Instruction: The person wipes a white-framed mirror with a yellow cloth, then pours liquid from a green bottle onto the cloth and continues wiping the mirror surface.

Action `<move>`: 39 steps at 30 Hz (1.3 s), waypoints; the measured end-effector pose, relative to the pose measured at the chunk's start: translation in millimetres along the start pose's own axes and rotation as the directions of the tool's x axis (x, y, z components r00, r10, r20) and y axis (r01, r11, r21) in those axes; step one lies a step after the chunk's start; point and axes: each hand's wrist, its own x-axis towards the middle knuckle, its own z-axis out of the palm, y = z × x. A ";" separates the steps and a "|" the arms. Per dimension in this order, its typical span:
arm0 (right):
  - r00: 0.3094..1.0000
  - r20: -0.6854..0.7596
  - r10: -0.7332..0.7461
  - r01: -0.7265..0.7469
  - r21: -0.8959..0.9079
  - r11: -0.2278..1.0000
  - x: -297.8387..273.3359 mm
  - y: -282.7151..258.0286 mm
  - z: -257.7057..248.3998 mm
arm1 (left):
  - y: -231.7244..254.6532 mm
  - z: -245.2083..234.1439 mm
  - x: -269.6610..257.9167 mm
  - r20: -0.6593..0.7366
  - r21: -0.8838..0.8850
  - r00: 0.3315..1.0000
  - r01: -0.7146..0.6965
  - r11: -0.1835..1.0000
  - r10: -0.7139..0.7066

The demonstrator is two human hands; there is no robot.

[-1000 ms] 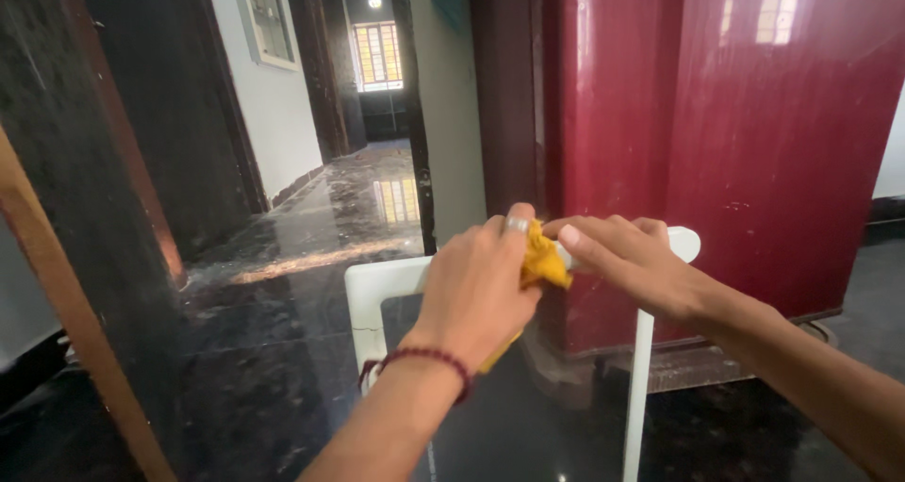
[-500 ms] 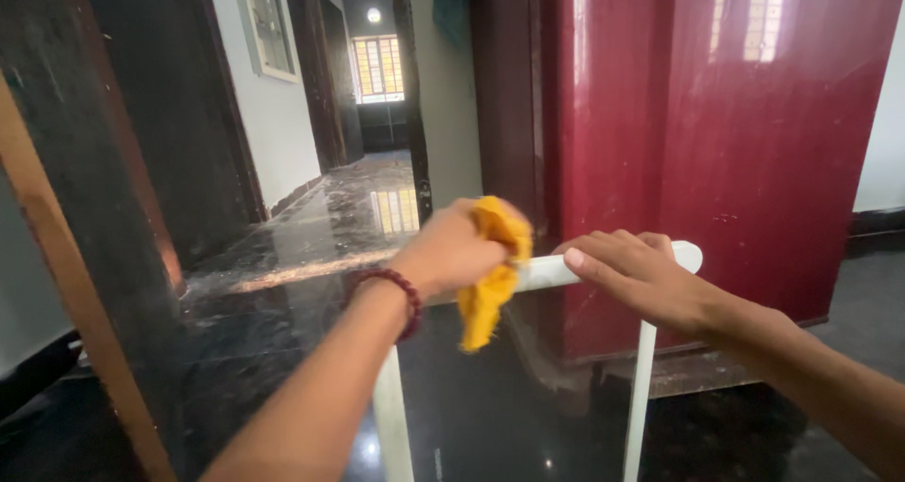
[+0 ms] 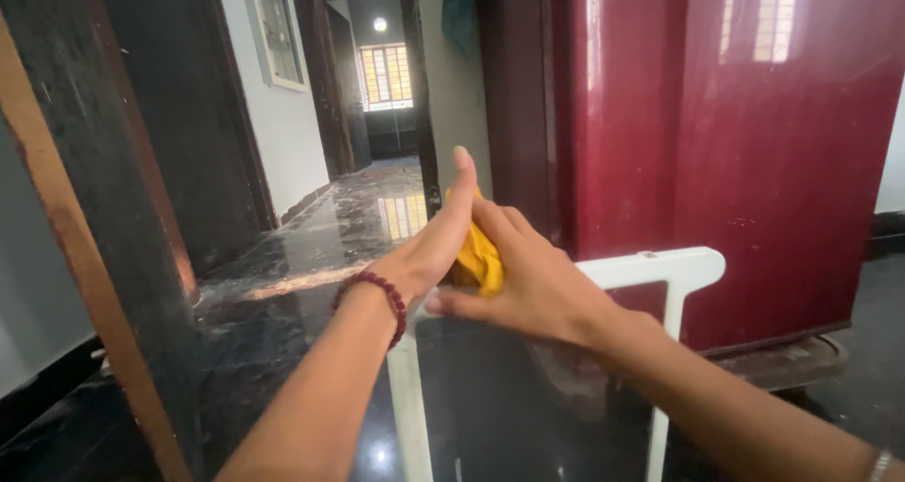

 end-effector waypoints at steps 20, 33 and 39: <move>0.925 0.011 0.380 -0.365 -0.254 0.896 -45.9 138.7 -91.1 | 22.6 5.5 -49.6 -0.252 0.762 0.925 0.370 0.531 -0.283; 0.972 -0.232 -0.039 -0.044 -0.344 0.938 2.0 20.1 25.8 | -3.6 -3.6 8.5 -0.260 0.713 0.900 0.424 0.559 -0.351; 0.982 -0.188 -0.014 -0.050 -0.330 0.943 -13.3 47.4 1.3 | -13.8 -7.7 19.9 -0.321 0.623 0.843 0.531 0.575 -0.431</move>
